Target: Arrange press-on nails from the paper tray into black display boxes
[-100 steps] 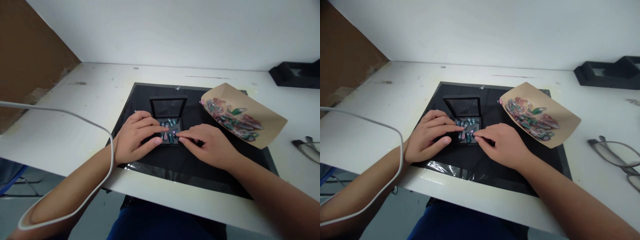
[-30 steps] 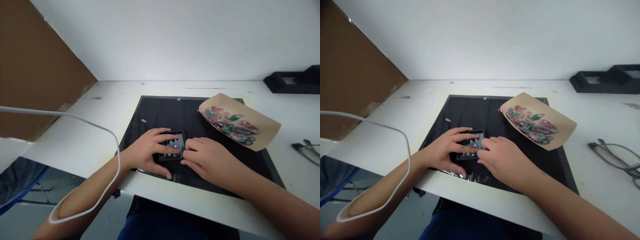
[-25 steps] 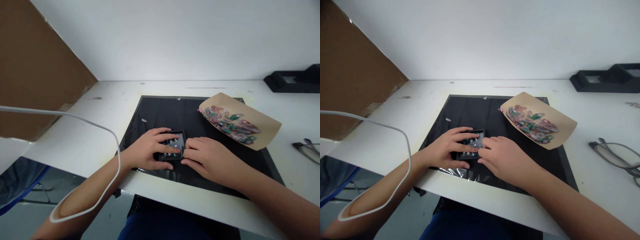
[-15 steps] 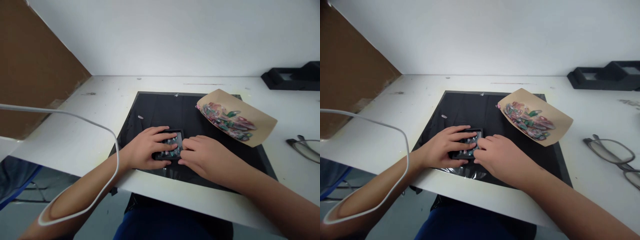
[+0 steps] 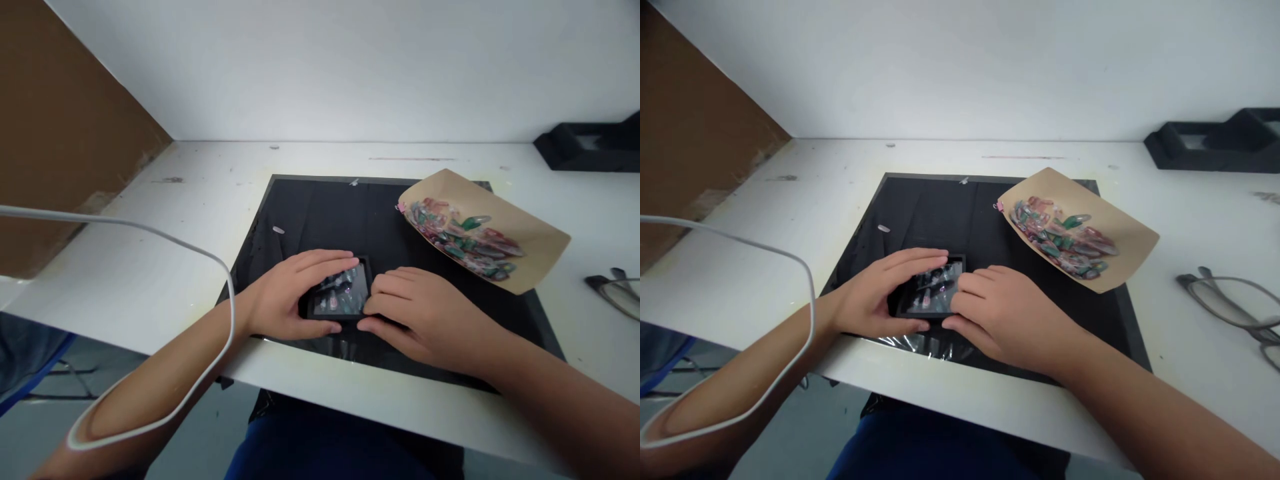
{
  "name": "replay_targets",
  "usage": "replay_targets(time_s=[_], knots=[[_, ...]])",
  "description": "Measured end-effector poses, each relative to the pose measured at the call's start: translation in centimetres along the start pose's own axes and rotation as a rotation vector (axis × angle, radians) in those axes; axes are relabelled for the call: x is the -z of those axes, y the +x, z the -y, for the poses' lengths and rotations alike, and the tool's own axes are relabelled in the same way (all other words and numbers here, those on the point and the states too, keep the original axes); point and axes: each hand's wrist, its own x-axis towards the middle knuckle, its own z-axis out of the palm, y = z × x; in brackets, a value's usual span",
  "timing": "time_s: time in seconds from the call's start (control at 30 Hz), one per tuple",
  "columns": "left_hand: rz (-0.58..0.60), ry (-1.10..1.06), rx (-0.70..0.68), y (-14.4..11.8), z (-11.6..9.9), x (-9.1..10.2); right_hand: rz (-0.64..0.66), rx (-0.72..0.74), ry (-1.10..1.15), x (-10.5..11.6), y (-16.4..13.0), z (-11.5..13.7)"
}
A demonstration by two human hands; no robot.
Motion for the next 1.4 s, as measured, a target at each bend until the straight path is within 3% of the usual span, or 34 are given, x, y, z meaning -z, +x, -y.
replay_targets(time_s=[0.2, 0.53, 0.63, 0.9, 1.03, 1.4], knots=[[-0.011, -0.014, 0.046, -0.1, 0.5, 0.1, -0.129, -0.062, 0.05, -0.1, 0.0, -0.6], [-0.015, -0.003, 0.012, -0.1, 0.5, 0.2, -0.109, 0.104, -0.184, -0.5, -0.6, 0.6], [-0.034, -0.045, 0.037, -0.2, 0.6, 0.3, -0.068, 0.142, -0.149, -0.3, -0.7, 0.7], [-0.031, -0.046, 0.061, -0.3, 0.6, 0.3, 0.122, 0.077, -0.063, -0.6, 0.1, 0.1], [-0.007, -0.034, 0.117, -0.2, 0.4, 0.2, 0.096, 0.049, -0.116, -0.9, 0.1, 0.2], [-0.007, -0.041, 0.114, -0.1, 0.2, 0.3, -0.006, 0.08, -0.164, -1.2, -0.5, 1.1]])
